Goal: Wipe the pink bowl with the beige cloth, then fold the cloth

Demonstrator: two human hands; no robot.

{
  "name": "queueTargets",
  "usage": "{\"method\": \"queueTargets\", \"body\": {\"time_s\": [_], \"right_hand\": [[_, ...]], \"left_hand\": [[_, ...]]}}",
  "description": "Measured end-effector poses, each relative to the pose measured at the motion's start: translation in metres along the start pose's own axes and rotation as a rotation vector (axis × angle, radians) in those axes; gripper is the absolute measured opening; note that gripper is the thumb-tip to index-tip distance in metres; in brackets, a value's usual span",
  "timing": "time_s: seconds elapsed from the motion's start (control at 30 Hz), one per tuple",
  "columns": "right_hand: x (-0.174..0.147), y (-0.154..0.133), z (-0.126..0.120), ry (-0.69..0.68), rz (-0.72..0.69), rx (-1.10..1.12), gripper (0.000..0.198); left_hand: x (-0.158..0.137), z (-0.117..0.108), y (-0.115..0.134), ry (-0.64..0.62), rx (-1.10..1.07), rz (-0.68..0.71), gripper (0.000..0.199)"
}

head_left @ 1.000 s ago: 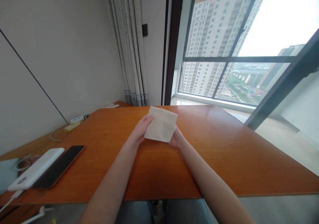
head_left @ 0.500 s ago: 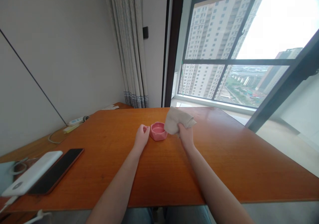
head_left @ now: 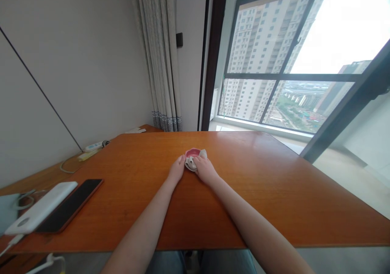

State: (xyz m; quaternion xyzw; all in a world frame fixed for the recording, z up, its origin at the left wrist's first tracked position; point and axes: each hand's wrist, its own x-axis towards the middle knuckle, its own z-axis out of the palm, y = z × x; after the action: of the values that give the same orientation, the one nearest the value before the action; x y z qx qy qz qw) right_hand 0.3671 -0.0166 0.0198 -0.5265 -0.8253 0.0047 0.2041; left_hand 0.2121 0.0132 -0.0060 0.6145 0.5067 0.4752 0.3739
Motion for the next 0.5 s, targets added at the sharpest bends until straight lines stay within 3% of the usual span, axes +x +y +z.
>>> {"method": "queueTargets", "body": {"time_s": [0.23,0.4,0.5], "right_hand": [[-0.006,-0.004,0.008,0.100,-0.004,0.021,0.028],[-0.007,-0.014,0.012,0.094,-0.089,0.015,0.033],[-0.004,-0.013,0.009,0.115,-0.170,0.023,0.030]], "left_hand": [[-0.011,0.027,0.015,0.081,-0.528,-0.216,0.051],[-0.014,0.031,0.016,0.185,-0.639,-0.258,0.049],[-0.009,0.023,0.016,0.281,-0.593,-0.177,0.041]]}}
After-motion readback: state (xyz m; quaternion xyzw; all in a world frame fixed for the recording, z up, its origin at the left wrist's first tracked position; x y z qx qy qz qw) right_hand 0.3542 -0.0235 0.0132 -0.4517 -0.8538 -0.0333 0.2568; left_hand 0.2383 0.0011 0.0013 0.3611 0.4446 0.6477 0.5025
